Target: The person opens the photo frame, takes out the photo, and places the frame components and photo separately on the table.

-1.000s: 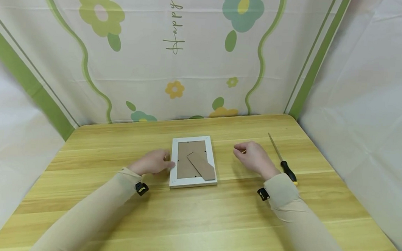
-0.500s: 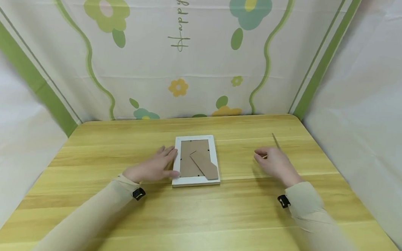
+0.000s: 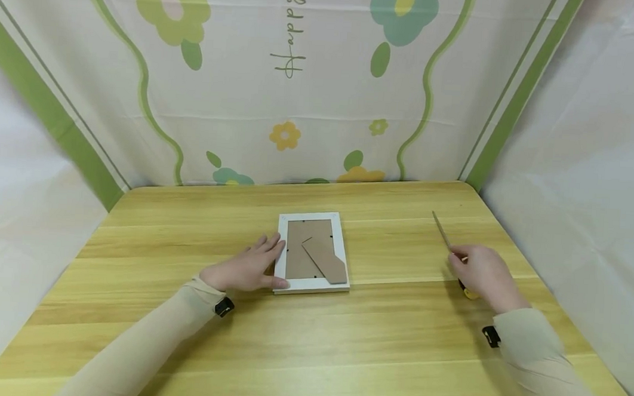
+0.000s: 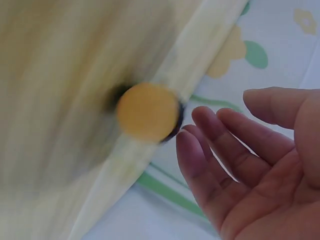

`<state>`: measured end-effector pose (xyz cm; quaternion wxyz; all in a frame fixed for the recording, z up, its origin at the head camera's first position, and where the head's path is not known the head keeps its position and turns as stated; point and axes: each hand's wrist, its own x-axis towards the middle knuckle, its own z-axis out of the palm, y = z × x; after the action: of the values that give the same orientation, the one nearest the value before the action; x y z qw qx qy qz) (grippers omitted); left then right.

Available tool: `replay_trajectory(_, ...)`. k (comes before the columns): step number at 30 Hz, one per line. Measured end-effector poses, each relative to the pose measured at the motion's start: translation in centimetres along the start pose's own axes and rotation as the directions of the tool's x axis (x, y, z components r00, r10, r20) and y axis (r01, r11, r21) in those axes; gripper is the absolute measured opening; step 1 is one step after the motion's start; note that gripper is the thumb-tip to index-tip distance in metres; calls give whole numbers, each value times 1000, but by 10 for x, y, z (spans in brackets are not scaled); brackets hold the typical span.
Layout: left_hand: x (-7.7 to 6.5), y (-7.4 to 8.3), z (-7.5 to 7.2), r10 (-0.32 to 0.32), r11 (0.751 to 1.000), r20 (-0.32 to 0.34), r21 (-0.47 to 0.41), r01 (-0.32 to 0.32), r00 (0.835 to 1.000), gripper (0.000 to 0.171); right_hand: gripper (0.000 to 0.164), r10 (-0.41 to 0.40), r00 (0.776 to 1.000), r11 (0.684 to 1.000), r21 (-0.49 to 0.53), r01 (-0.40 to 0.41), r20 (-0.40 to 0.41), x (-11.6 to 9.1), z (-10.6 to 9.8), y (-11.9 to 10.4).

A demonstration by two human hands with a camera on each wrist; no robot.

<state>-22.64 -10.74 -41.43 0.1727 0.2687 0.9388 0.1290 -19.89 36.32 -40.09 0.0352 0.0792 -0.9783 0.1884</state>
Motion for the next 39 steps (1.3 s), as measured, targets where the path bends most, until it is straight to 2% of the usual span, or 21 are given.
replay_trajectory(9,0,1,-2,28,1000,-6,-12,-28,1000,101,44,79,995,993,-88,-75,52,-14,-6,18)
replay_trajectory(18,1,-3,0,49,998,-20,-47,-50,999,102,64,128,981,987,-114,-112,146,-19,-3,22)
replay_trajectory(25,1,-3,-1,37,996,-26,-86,-39,999,103,62,97,984,988,-138,-77,149,-15,1,18)
replay_trajectory(31,0,-5,1,29,994,-44,-107,-34,999,103,63,113,975,989,-116,-91,191,-8,7,15)
replay_trajectory(36,1,-5,5,15,994,-61,-103,-21,998,103,58,108,975,986,-146,-81,192,-4,7,16)
replay_trajectory(39,2,-5,6,16,994,-68,-108,-23,998,101,58,136,966,982,-158,-103,218,-4,6,18)
